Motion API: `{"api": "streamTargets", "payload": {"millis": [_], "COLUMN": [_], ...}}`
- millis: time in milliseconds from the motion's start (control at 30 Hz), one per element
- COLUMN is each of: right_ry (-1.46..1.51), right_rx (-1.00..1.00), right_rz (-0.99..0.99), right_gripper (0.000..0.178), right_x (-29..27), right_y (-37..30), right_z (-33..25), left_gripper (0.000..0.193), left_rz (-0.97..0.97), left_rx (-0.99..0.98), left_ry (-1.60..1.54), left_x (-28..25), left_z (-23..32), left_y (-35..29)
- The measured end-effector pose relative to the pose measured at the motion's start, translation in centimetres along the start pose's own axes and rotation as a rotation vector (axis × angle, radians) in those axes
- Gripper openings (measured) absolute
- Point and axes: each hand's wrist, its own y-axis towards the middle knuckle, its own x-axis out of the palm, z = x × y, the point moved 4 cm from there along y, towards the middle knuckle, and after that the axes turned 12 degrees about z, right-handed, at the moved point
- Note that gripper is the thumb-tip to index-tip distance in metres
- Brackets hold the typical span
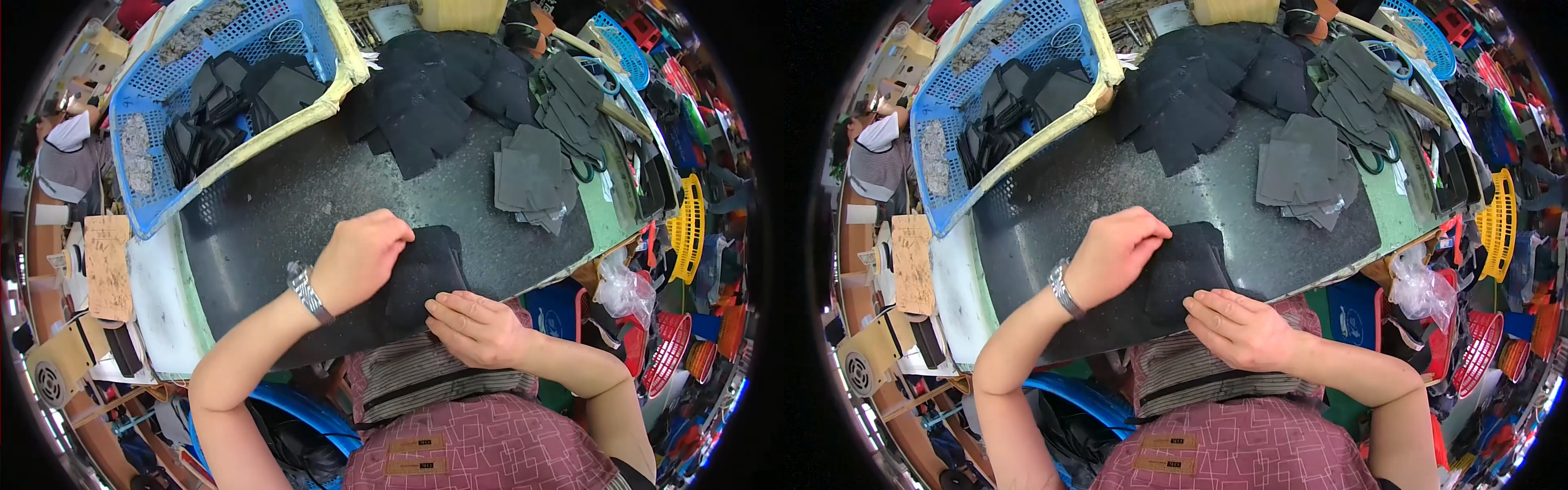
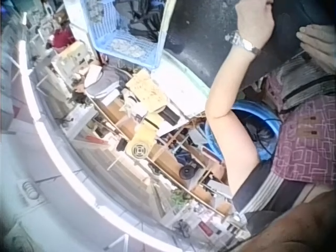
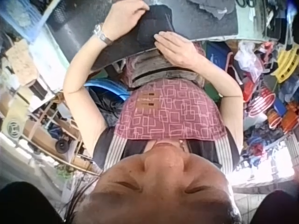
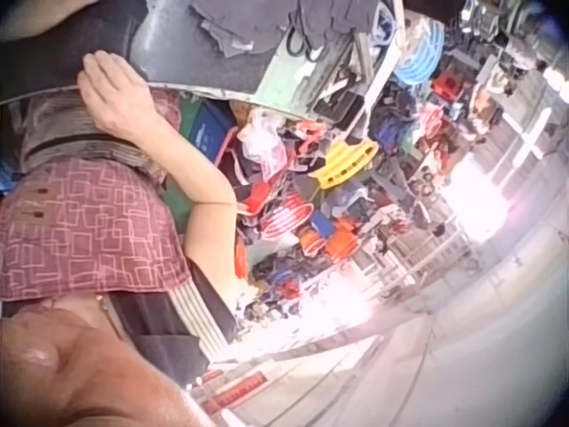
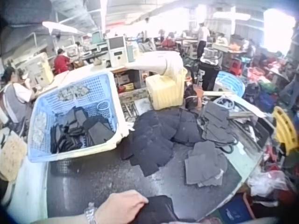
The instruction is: The recorder is picking up, aligning, and stacking pre-cut black fabric shoe components at a workbench.
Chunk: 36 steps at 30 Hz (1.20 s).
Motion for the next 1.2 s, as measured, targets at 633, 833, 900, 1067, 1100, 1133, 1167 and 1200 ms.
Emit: {"api": "streamTargets", "payload": {"millis": [633, 833, 900, 1067, 1100, 1133, 1167, 1200], "right_ry": [0.024, 0.009, 0.029, 0.017, 0.11, 0.201, 0.14, 0.005], "right_rx": [0.002, -0.013, -0.017, 0.042, 0.107, 0.174, 0.166, 0.157], "right_rz": [-0.029, 0.012, 0.008, 0.015, 0.067, 0.122, 0.18, 0.207], "right_gripper": [0.028, 0.027, 0.027, 0.029, 0.029, 0.03, 0.028, 0.025], "right_x": [-0.1, 0.0, -0.1, -0.4, -0.8, -1.4, -2.5, -4.1], "right_y": [-0.8, -0.5, -0.3, 0.3, 0.7, 0.8, 1.4, 2.0], "right_z": [-0.2, -0.1, 0.0, 0.1, 0.5, 0.9, 1.6, 2.7], "left_gripper": [0.068, 0.057, 0.055, 0.022, 0.009, 0.011, 0.013, 0.015], "left_rz": [-0.318, -0.165, -0.17, 0.32, 0.29, 0.28, 0.21, 0.139], "left_rx": [0.329, 0.399, 0.261, 0.139, 0.083, 0.03, 0.05, 0.07], "left_ry": [0.207, 0.159, 0.386, 0.23, 0.106, 0.093, 0.155, 0.216], "left_x": [-1.2, -0.2, -0.5, -4.0, -3.1, -2.5, -2.1, -1.3], "left_z": [3.5, 4.3, 2.3, 1.0, 1.5, 2.4, 2.9, 3.0], "left_y": [-3.0, -2.9, -2.2, -0.1, 0.0, 0.3, 0.9, 1.8]}}
